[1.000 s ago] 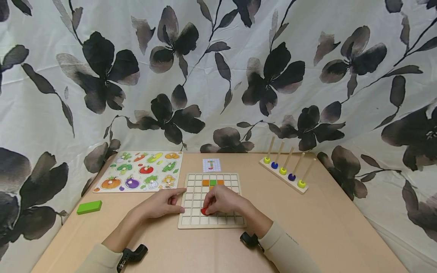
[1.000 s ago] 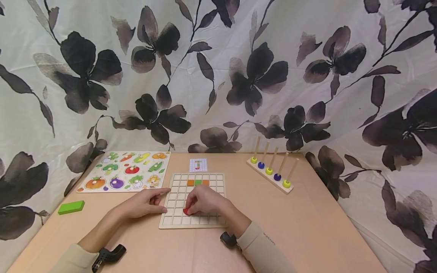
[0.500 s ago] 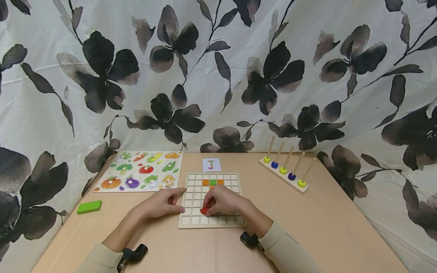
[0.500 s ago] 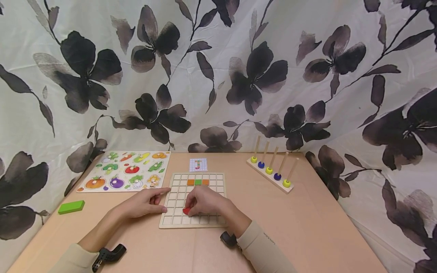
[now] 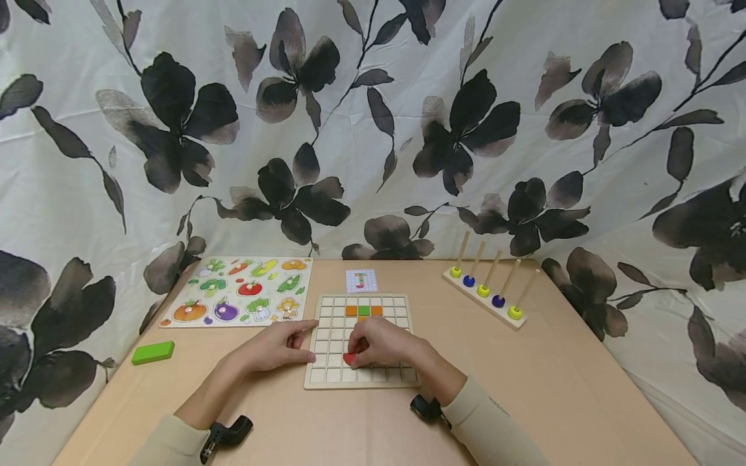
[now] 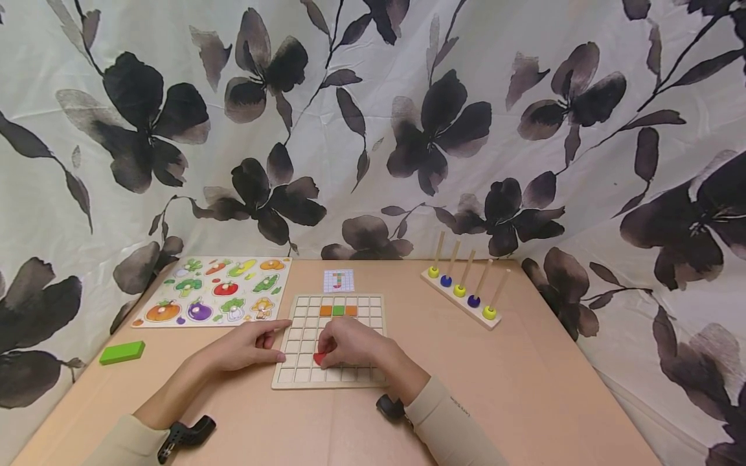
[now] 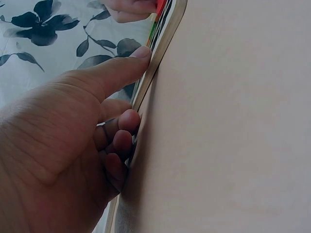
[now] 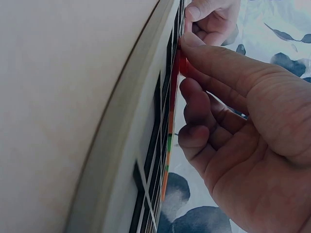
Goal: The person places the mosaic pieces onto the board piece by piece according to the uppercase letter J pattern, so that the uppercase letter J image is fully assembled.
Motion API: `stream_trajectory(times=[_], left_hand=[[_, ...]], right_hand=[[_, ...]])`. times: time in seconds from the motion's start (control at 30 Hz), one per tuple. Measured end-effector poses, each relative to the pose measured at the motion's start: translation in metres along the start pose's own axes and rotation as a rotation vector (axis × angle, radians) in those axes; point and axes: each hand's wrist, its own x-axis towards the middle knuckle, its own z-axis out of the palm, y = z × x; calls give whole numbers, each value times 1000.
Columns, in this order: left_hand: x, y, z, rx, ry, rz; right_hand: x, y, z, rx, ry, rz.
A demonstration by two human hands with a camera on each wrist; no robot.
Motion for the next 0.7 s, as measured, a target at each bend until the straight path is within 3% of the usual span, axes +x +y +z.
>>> stream_trajectory(times=[0.7], left_hand=[[0,-2,2,-1,5,-6]], right_hand=[[-1,-2,1,-18,-1,76]])
